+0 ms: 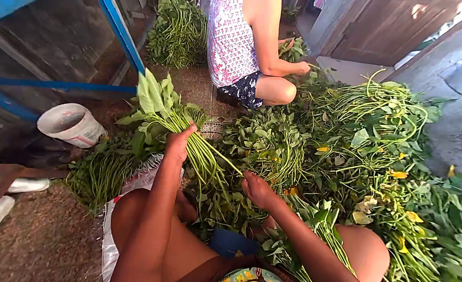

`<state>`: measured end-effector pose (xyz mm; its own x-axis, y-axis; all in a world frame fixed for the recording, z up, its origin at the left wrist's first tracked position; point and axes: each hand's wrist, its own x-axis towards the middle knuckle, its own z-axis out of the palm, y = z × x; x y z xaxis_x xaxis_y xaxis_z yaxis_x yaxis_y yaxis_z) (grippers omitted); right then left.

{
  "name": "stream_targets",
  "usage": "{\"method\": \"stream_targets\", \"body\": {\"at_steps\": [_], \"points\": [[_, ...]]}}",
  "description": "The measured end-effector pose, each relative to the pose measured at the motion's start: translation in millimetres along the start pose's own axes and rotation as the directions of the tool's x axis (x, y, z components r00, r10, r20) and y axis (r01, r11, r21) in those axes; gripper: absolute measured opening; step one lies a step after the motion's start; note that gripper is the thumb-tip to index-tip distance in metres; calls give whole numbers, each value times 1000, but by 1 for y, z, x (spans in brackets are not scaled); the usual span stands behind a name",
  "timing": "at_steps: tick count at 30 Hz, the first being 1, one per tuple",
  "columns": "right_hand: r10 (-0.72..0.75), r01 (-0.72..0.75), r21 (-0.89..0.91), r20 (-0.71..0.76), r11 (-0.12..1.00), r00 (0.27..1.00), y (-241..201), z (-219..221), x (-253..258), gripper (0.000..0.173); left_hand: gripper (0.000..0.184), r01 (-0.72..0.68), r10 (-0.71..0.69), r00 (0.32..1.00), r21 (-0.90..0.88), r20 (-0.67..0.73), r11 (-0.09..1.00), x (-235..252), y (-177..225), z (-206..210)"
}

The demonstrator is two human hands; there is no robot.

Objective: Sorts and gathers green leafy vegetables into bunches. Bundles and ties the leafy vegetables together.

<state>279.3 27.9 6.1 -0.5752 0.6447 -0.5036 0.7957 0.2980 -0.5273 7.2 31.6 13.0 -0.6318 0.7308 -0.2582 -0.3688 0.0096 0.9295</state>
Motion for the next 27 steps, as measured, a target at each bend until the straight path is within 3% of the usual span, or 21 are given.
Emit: {"method": "stream_targets", "body": {"at_steps": [2,3,5,6,7,8,9,11,12,13,15,16,18,21,23,24,27], "points": [[14,48,365,-165,930,986,20,7,15,39,31,-20,18,999,-62,-33,998,-7,-5,7],[78,106,611,-267,784,960,27,12,25,37,32,-36,30,998,-99,-62,994,-9,-9,13],[316,188,956,-255,225,914,24,7,40,37,31,-79,57,989,-160,-138,984,-10,-15,21],[428,226,973,-190,-35,883,24,0,47,34,29,-123,93,982,-180,-167,976,-7,-14,21],[511,269,945,-140,-188,848,29,-5,55,31,28,-181,138,969,-208,-206,961,-2,-10,18],[565,283,933,-114,-221,817,36,-7,61,30,28,-256,197,950,-237,-244,937,3,-5,14],[578,240,961,-117,-140,808,44,-3,65,28,30,-345,278,923,-251,-267,904,6,1,12],[414,-56,964,-60,261,908,54,7,62,28,40,-521,479,846,-176,-232,835,4,8,15],[264,-194,838,62,510,962,58,7,61,40,47,-586,563,804,-99,-192,804,1,9,18],[157,-248,674,194,696,968,64,5,64,56,53,-614,604,783,-30,-148,789,-1,7,21],[203,-298,424,255,855,945,87,-4,81,74,58,-566,565,822,13,-75,825,-5,-1,23],[275,-322,353,180,878,945,104,-14,89,73,54,-503,501,864,-17,-49,864,-6,-5,23],[405,-366,333,-51,869,913,142,-41,104,53,37,-271,268,962,-85,-44,959,-7,-5,24],[593,-431,451,-324,782,737,198,-65,117,41,24,16,-23,999,-144,-46,989,-2,-7,22],[675,-438,541,-389,718,627,221,-65,123,41,22,47,-56,997,-144,-55,988,4,-10,20],[697,-453,555,-382,698,606,228,-62,128,43,23,34,-43,997,-131,-64,991,7,-11,19],[673,-494,479,-345,726,654,247,-52,146,45,26,-2,-7,996,-96,-94,995,14,-12,21]]}}
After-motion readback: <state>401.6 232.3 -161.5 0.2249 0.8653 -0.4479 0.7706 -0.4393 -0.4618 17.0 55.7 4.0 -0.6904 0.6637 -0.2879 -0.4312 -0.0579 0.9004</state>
